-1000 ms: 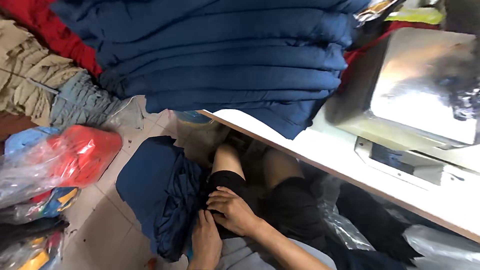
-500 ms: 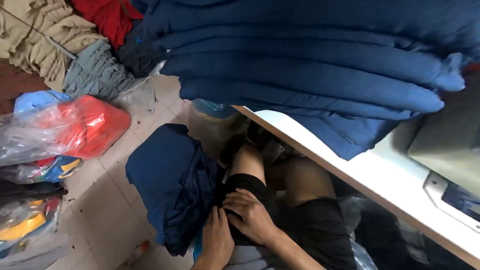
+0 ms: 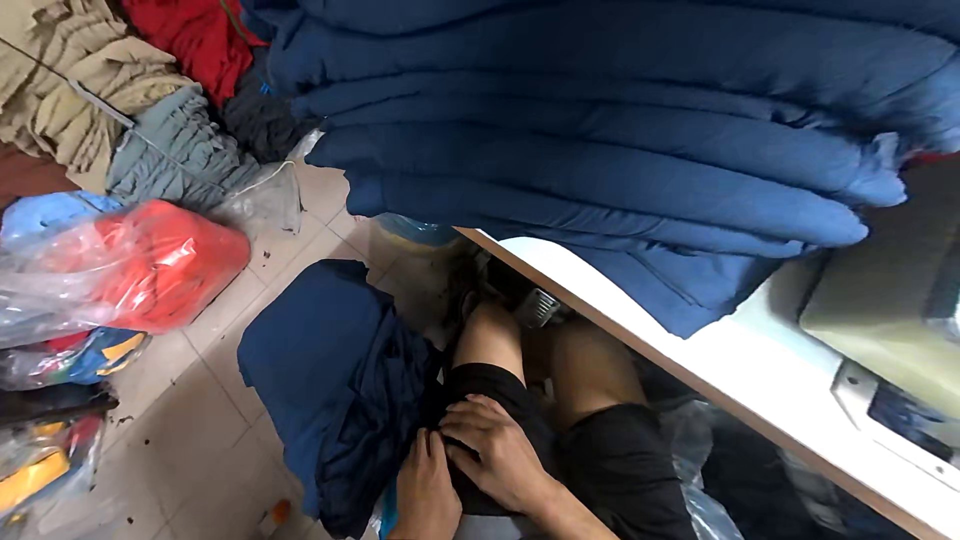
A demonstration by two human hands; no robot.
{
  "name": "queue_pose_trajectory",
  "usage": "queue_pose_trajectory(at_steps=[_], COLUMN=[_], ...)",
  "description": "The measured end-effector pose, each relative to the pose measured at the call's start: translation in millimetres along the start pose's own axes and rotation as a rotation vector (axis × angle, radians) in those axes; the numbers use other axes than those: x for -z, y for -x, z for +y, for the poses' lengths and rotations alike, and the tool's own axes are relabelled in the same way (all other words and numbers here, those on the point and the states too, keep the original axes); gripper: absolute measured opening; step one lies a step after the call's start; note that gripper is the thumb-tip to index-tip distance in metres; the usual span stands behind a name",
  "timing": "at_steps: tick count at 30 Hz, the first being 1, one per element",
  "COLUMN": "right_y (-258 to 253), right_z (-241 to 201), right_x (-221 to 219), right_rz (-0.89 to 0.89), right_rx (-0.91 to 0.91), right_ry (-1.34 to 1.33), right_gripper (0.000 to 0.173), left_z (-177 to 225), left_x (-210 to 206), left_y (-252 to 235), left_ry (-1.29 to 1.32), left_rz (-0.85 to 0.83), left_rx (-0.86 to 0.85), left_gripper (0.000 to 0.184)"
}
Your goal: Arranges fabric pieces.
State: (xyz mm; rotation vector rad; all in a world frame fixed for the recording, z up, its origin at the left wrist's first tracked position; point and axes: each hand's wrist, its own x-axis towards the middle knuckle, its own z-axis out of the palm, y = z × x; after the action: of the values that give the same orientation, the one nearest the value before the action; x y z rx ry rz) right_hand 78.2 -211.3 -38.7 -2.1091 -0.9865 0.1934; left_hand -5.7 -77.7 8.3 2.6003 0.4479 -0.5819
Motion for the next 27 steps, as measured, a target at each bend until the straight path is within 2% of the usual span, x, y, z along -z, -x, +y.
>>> queue_pose_trajectory(at_steps=[7,11,19,27], right_y=[-3.5,-4.0,-9.1,-18.9], right_z=[1.5,2.0,0.8,2.5], right_x=[-0.1,2.8,0.6,2.2], right_rz=[0.002,-0.028,-0.024,-0.042], right_rx=[0.007,-0.01,-0.002,0.015], right_ry=[-0.015,-0.018,-0.019,-0.096], right_gripper=[0.022,0.023,0.023,0.018], left_z=[-2.8,-2.5,-4.4,1.0], left_x=[-6.3,-4.0,-16.3,-6.7], left_y=[-2.2,-3.9,-1.2,-2.6], left_ry=[0.006,0.038,0.024,0.062], left_rz=[0.096,0.052,0.284,0.249], left_rx=[-0.012,-0.012,-0.031,0.079], left_gripper=[0.048,0.048,0.046,0.03])
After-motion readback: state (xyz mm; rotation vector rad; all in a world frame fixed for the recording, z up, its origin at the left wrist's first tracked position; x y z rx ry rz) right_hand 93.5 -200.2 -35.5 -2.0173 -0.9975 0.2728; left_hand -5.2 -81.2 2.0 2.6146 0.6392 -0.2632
